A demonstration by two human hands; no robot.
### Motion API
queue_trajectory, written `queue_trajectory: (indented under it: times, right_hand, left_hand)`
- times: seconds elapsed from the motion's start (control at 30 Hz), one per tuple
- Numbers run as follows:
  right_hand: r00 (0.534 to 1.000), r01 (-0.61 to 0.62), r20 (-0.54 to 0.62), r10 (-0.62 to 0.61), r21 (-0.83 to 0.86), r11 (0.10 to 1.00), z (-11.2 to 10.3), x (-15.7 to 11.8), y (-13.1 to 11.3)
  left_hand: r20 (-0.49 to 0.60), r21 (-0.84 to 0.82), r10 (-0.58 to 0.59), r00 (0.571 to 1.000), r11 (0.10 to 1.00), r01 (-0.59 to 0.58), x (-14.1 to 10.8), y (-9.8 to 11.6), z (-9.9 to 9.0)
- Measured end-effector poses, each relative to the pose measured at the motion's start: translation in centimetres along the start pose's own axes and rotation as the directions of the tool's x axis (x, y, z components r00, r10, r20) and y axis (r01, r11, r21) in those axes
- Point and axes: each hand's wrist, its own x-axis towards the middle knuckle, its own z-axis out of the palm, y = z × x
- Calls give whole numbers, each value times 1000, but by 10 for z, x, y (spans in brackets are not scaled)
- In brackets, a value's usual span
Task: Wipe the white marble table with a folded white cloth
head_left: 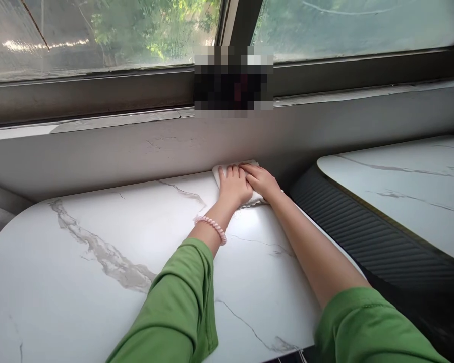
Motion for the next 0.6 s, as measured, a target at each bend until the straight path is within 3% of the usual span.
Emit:
queue_trajectory:
  times: [0.27,0.43,0.6]
  right_hand:
    - [998,-56,12,55,20,998,-16,-41,-4]
    - [995,-104,-6,103,-64,993,-38,-92,-13]
    - [997,-77,2,78,-139,987,-58,-154,-28]
  left_hand:
    - [13,-1,79,997,997,-79,-26,14,-5]
    - [51,-19,176,983,984,-175,-56,38,-7]
    - [90,-23,246,965,969,-245,-100,63,-18]
